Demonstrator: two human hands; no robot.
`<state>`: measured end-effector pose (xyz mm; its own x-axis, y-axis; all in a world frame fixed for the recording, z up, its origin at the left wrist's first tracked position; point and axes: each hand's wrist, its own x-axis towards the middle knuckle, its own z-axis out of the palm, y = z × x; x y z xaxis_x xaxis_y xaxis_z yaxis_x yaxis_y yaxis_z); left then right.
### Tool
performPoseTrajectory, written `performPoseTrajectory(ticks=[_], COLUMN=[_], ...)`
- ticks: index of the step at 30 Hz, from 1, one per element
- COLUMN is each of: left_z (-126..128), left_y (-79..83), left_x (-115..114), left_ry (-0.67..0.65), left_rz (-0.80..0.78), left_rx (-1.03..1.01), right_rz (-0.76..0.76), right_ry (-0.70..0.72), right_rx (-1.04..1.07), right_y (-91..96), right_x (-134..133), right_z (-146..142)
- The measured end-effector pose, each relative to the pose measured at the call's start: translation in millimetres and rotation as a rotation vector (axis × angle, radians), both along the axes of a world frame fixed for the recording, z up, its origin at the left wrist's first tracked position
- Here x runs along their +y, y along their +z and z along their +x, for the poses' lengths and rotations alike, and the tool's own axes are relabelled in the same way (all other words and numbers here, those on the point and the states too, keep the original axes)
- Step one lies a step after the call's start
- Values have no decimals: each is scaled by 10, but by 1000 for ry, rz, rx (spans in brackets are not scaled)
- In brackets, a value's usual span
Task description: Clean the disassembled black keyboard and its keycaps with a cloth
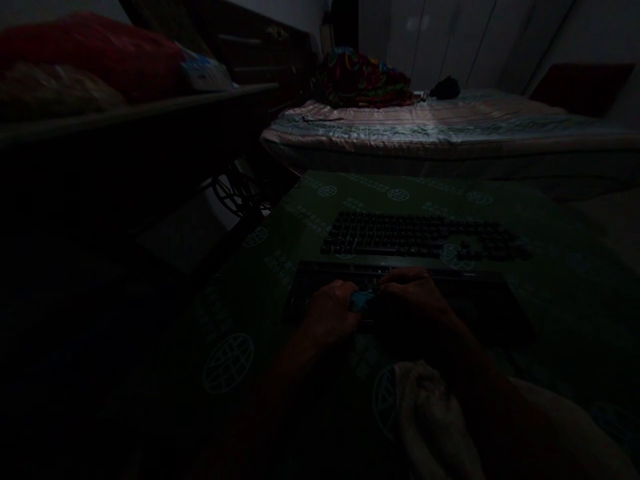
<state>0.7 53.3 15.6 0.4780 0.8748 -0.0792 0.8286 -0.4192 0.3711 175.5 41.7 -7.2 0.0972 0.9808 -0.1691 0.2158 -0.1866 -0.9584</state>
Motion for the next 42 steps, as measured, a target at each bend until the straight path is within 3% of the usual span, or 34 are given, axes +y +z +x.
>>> performPoseTrajectory(ticks=[6,15,20,24,31,36,42], left_z=[-121,87,-55,-161,-226,-324,-350], left_y=[45,57,94,171,320,319,281], left_x=[76,96,165,180,202,180,189], left_ry=[23,-44,-1,40,137,169,165], left_rz=[28,9,4,45,192,138,64], left_rx=[-16,-11,19,-54,-90,-83,-174], right_rz=[86,27,114,165,125,157,176], right_ry=[52,40,50,-78,-258,-290,-306], right_rx=[37,39,62,199,294,262,194], right_y=[-54,-76,-83,-26,18,-106,-127], right_x=[28,4,56,32,-15,37,50], right_z=[-78,133,-3,-10,104,119,130])
